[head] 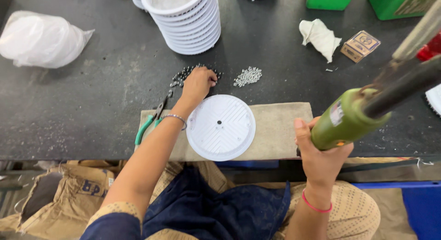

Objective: The person uses a green handheld tool to press small metal components into pre-drilled holes on the underside of white circular plastic light fixture bases. They handle multiple bases one at a time, inserting components and securing them with the tool, then placing the finished units into a blue crate.

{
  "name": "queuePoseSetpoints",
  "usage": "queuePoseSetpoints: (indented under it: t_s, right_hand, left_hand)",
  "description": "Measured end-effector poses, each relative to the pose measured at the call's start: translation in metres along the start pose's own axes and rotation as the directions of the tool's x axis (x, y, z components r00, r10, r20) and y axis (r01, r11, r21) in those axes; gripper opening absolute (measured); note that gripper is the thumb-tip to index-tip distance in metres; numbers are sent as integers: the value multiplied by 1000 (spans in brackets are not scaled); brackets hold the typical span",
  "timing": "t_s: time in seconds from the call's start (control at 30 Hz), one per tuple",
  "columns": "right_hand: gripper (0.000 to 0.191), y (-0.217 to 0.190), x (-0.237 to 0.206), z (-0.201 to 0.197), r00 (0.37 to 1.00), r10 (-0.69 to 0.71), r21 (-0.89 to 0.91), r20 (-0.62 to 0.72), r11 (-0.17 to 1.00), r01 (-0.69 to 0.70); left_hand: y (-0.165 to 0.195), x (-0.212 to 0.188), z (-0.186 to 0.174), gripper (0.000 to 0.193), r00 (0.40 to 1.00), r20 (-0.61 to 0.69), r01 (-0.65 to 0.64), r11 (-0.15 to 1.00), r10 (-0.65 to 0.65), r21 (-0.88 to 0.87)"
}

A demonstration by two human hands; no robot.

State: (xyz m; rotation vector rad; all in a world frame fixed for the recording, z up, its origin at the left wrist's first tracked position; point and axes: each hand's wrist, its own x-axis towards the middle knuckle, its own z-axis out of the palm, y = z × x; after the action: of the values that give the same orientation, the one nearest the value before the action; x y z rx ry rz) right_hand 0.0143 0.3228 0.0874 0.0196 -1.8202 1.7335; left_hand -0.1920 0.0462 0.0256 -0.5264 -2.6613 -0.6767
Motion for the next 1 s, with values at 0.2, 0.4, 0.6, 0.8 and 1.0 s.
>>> queuePoseSetpoints:
  t_s: [0.2, 0.4, 0.6, 0.8, 1.0]
  right_hand:
    - [21, 5, -8, -4, 1000, 9, 48, 10, 999, -10]
    - [23, 13, -9, -8, 1000, -16, 31, 10, 999, 15]
    - [21, 20, -10, -3, 998, -44, 54, 45, 998, 42]
    - [24, 18, -12, 3, 999, -21, 94, 39, 995, 17]
    - [24, 17, -11, 4, 1000, -2, 82, 16, 997, 1]
  left_hand:
    - [6, -19, -11, 12, 997, -54, 47, 991, -54, -128]
    - [50, -95, -40, 14, 995, -68, 36, 923, -67, -382]
    - [68, -136, -41, 12, 991, -104, 51, 946, -89, -320]
    - [70, -139, -32, 9, 993, -101, 30, 955, -63, -293]
    - [69, -142, -39, 12, 996, -82, -6, 958, -19, -286]
